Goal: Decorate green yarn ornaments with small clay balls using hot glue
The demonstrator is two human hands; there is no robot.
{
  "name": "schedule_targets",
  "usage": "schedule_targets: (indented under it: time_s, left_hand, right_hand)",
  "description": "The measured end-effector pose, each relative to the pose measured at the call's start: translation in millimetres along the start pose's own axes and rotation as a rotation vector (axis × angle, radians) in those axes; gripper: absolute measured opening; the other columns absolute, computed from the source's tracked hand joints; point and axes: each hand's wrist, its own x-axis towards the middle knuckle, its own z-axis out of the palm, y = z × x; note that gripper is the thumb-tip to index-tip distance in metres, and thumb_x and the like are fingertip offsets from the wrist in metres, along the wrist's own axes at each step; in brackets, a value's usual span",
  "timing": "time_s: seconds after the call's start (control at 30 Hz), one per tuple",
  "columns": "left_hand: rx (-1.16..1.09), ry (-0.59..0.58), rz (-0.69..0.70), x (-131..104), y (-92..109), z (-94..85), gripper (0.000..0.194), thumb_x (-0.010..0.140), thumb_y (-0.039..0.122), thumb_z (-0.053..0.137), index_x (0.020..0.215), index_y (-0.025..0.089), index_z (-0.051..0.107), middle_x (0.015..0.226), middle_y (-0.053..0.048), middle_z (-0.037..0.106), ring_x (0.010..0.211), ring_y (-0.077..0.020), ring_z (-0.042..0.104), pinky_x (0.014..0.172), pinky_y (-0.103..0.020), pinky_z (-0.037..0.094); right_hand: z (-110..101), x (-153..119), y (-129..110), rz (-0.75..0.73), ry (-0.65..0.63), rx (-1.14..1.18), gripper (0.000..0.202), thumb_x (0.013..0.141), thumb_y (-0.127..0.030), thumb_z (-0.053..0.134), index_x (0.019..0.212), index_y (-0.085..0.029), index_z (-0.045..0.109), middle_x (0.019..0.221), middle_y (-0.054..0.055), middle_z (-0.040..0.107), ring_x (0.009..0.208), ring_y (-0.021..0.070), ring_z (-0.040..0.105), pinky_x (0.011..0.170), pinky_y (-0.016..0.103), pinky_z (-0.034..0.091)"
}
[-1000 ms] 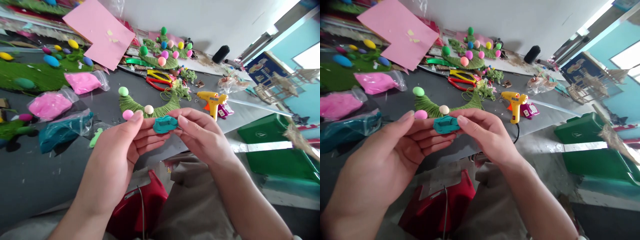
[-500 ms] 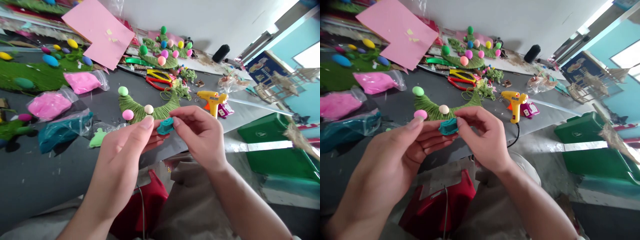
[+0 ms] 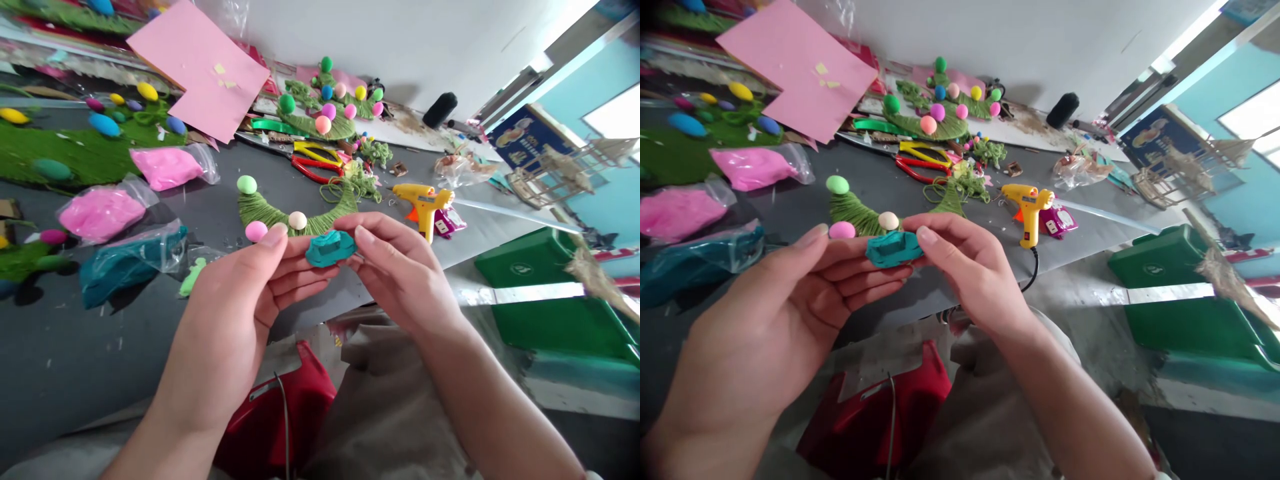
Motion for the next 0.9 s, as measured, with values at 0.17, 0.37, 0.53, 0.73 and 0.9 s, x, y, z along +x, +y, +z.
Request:
schedule_targets:
  time_s: [0.17, 0.37, 0.53, 0.73, 0.9]
  left_hand:
    - [-0.036, -0.016, -0.022, 1, 1, -0.6, 0.021, 0.097, 0.037, 0.070, 0.085, 0.026, 0.083, 0.086, 0.001, 0.083, 0.092, -0.0241, 0.081, 0.084, -0.034, 0.068]
    - [-0.001, 0.017, -0.033, 1, 1, -2.0, 0.019, 0.097, 0.040, 0.070, 0.087, 0.030, 0.083, 0.092, 0.003, 0.084, 0.102, -0.0262, 0.079, 0.091, -0.039, 0.066]
    - [0.024, -0.044, -0.041, 2, -2, -3.6, 0.018, 0.096, 0.039, 0.070, 0.090, 0.027, 0.082, 0.102, 0.001, 0.084, 0.109, -0.0267, 0.077, 0.098, -0.040, 0.063]
    - [0.027, -0.039, -0.057, 2, -5, -4.9, 0.020, 0.094, 0.043, 0.073, 0.093, 0.026, 0.083, 0.105, -0.002, 0.084, 0.101, -0.0230, 0.079, 0.084, -0.027, 0.065]
    - [0.082, -0.036, -0.078, 1, -6, -5.0, 0.029, 0.093, 0.053, 0.071, 0.107, 0.029, 0.083, 0.125, -0.003, 0.080, 0.130, -0.0304, 0.069, 0.094, -0.032, 0.064]
  right_hand:
    - [1, 1, 1, -0.006, -0.049, 0.060, 0.017, 0.100, -0.037, 0.071, 0.108, -0.025, 0.079, 0.099, 0.001, 0.076, 0.089, 0.0130, 0.072, 0.086, 0.026, 0.063]
    - [0, 1, 1, 0.016, -0.086, 0.031, 0.022, 0.100, -0.042, 0.069, 0.108, -0.024, 0.078, 0.098, 0.003, 0.078, 0.088, 0.0158, 0.074, 0.088, 0.032, 0.064]
    - [7, -5, 2, -0.149, 0.020, -0.286, 0.020, 0.093, -0.034, 0.080, 0.111, -0.026, 0.078, 0.107, 0.002, 0.078, 0.095, 0.0171, 0.074, 0.085, 0.031, 0.063]
    - [13, -5, 11, -0.528, 0.171, -0.674, 0.037, 0.076, -0.029, 0.094, 0.108, -0.027, 0.075, 0.101, 0.002, 0.075, 0.092, 0.0197, 0.069, 0.085, 0.035, 0.059]
    - [9, -6, 15, -0.501, 0.162, -0.815, 0.042, 0.081, -0.035, 0.090, 0.120, -0.028, 0.074, 0.111, 0.004, 0.078, 0.096, 0.0222, 0.072, 0.091, 0.037, 0.061]
